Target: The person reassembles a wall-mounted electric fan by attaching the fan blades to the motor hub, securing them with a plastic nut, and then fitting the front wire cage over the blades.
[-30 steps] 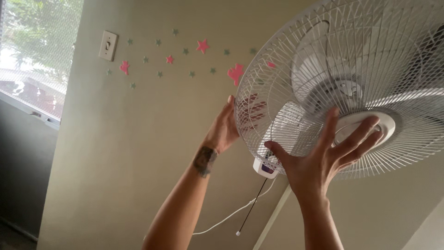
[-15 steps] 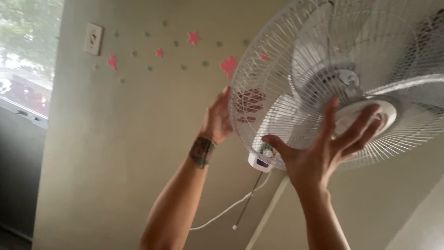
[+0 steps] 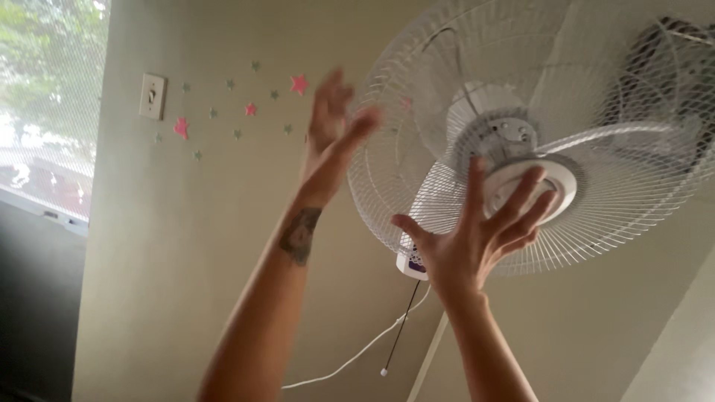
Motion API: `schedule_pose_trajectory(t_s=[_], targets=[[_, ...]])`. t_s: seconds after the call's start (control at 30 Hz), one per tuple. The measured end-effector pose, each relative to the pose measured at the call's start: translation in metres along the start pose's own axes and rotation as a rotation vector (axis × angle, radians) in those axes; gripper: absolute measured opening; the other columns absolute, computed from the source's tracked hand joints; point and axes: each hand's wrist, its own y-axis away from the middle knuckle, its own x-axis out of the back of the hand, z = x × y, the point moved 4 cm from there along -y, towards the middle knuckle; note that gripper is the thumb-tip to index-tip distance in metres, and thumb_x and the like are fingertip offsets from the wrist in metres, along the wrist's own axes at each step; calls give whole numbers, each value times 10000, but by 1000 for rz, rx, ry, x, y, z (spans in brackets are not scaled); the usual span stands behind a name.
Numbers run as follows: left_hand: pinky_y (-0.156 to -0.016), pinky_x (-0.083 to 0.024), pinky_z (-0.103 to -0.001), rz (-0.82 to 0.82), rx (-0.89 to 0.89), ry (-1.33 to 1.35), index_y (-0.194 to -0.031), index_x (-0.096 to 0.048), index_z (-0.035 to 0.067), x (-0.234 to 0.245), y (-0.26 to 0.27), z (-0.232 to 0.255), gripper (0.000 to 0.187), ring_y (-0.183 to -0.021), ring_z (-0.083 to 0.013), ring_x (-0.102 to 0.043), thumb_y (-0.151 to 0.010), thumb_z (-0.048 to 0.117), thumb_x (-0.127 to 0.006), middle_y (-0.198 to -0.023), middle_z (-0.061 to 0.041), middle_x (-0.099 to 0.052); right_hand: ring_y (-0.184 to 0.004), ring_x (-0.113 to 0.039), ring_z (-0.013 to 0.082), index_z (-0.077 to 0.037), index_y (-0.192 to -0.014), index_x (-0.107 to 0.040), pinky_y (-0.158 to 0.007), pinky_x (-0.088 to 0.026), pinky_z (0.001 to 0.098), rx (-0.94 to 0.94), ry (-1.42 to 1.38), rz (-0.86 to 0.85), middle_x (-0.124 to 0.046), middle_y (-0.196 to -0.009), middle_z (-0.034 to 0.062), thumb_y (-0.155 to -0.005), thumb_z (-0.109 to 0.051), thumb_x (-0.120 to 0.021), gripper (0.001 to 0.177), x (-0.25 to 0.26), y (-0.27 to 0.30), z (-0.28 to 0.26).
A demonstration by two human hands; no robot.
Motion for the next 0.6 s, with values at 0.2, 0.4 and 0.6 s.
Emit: schedule_pose_trajectory(t_s=[0.2,0.4,0.6], targets=[[-1115,-295,-671,-38,-516,-910,-1554,-219,27,-68,-46,88,1554,-1416,-463,-352,-448,850,-935,-1523,-264,-387,-1519,79,510,-356,-1656,-233,-1093,-169,885,-7,-4,-84,58,-1687,188,-629,-970,-693,1281,7,0,-1],[-1160,-319,-610,-190,-261,-853,-1536,-271,20,-71,-66,86,1455,-1429,-428,-367,-473,725,-970,-1526,-244,-410,-1511,-226,402,-215,-1489,-486,-1200,-266,725,92,-137,129,-382,-1575,166,-851,-589,-823,813,63,-45,21],[-1145,-322,-590,-214,-252,-789,-1530,-296,-20,-63,-70,82,1425,-1432,-429,-350,-484,670,-975,-1516,-245,-413,-1410,-428,397,-59,-1466,-497,-1165,-343,650,641,-268,165,-508,-1497,195,-811,-508,-916,897,92,-211,20]])
